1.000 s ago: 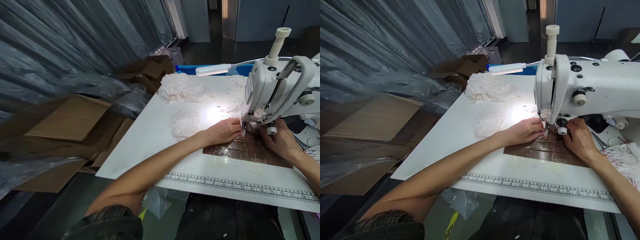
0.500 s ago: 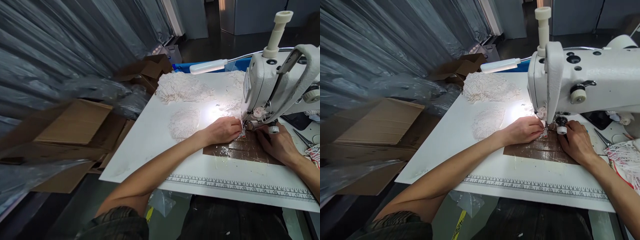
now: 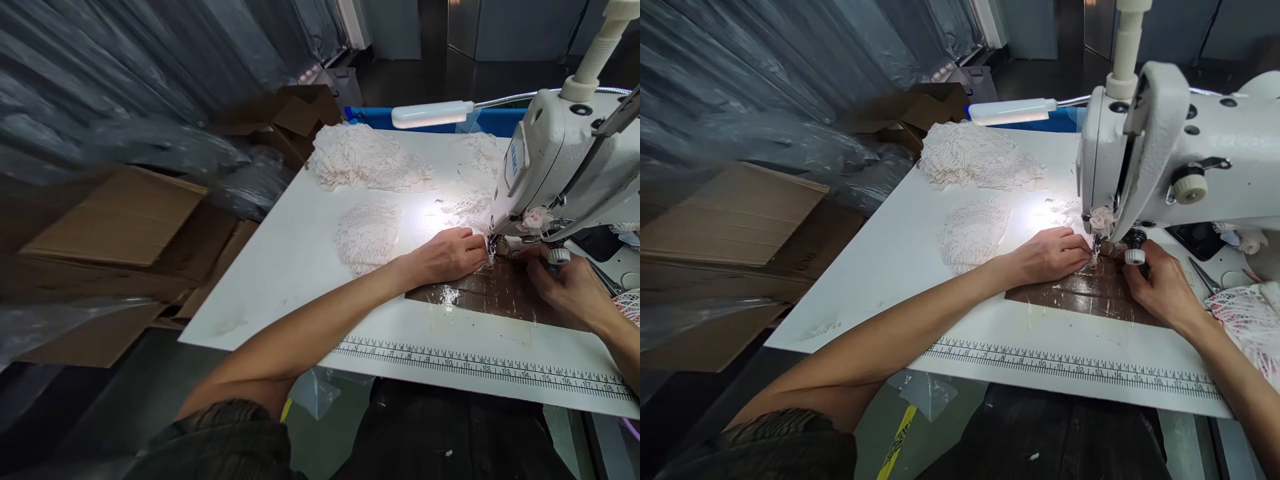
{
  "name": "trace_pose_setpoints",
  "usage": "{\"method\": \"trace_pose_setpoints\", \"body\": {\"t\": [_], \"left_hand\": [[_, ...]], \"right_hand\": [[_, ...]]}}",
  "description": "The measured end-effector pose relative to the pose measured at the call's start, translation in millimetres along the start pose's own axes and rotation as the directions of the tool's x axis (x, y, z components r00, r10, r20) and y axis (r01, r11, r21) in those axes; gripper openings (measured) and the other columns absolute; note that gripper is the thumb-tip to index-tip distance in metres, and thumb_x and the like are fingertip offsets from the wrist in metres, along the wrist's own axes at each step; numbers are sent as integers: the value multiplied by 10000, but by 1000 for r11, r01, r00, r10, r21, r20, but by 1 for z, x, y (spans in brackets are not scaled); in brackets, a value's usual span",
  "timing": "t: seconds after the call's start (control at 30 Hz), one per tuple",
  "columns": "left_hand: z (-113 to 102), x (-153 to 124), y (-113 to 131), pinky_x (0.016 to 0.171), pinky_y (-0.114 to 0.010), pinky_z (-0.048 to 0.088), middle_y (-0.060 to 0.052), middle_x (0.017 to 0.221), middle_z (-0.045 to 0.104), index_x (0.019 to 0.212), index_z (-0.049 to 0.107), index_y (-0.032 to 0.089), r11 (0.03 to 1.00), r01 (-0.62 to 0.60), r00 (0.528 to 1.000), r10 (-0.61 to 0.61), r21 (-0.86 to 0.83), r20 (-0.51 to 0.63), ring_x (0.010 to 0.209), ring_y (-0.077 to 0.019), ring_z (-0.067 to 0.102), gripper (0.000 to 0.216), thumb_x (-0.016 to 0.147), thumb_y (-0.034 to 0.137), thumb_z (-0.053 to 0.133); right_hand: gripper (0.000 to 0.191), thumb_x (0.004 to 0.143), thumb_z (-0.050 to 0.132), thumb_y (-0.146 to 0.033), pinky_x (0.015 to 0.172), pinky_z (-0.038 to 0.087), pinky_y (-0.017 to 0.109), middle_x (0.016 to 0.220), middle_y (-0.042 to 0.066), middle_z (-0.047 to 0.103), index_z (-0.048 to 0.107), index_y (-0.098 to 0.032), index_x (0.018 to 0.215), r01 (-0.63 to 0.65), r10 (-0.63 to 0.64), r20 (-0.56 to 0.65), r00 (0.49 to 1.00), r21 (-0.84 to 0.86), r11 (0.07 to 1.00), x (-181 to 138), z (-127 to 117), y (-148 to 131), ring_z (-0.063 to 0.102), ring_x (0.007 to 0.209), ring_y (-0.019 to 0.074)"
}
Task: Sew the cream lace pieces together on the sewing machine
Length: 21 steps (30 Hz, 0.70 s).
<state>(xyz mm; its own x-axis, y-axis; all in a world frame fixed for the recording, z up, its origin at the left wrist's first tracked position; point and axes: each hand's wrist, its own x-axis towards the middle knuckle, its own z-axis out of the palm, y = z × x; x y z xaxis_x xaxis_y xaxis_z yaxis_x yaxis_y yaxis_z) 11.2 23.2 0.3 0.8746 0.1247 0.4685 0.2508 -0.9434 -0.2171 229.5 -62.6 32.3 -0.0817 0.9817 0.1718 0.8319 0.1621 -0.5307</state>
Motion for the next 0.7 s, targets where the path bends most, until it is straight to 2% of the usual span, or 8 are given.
{"method": "trace_pose_setpoints", "body": {"t": [0.07, 0.1, 0.2, 0.33, 0.53, 0.7], "left_hand": [[0, -1, 1, 590, -255, 433, -32, 849, 676, 748, 614, 146, 1000, -10, 999, 10, 21, -36, 627, -106, 496, 304, 987, 107, 432], [0, -1, 1, 587, -254, 429, -32, 847, 677, 742, 611, 146, 1000, -14, 999, 15, 28, -43, 624, -107, 495, 300, 979, 87, 435], [0, -3, 2, 601, -259, 429, -42, 873, 682, 771, 616, 147, 1000, -11, 1000, 11, 10, -25, 641, -113, 511, 288, 978, 83, 426], [-3, -4, 2, 638, -273, 442, -56, 893, 678, 807, 624, 149, 999, 15, 1000, -13, -50, 28, 676, -122, 532, 291, 1003, 156, 410], [-10, -4, -1, 738, -285, 472, -80, 974, 658, 1008, 623, 135, 993, -15, 996, 25, -114, 90, 763, -138, 561, 230, 1006, 189, 400], [-10, -4, 1, 748, -290, 473, -84, 949, 657, 861, 630, 138, 995, -14, 990, 28, -99, 142, 765, -139, 560, 291, 1008, 178, 381]], "right_hand": [[243, 820, 454, -279, 589, 491, 305, 772, 43, 700, 682, -209, 866, -37, 30, 120, 992, 58, 998, 4, -2, -10, 632, 640, 194], [255, 818, 447, -265, 614, 500, 303, 798, 42, 709, 690, -214, 875, -22, 13, 140, 990, 68, 997, 5, 0, -13, 643, 659, 191], [301, 829, 425, -268, 695, 524, 334, 905, 65, 715, 710, -220, 913, 71, -73, 67, 995, 42, 997, 6, 11, -14, 672, 771, 216], [357, 863, 412, -288, 711, 544, 370, 1060, 101, 691, 722, -214, 1023, 150, -150, -6, 989, 10, 989, 0, 24, -4, 680, 848, 240], [317, 878, 440, -252, 768, 553, 357, 1015, 78, 715, 716, -223, 1033, 181, -181, -7, 983, 50, 982, -2, 20, 2, 682, 890, 230], [315, 871, 440, -248, 740, 551, 372, 987, 88, 711, 714, -210, 1020, 206, -205, -11, 979, 37, 978, -2, 21, 3, 676, 849, 236]]}}
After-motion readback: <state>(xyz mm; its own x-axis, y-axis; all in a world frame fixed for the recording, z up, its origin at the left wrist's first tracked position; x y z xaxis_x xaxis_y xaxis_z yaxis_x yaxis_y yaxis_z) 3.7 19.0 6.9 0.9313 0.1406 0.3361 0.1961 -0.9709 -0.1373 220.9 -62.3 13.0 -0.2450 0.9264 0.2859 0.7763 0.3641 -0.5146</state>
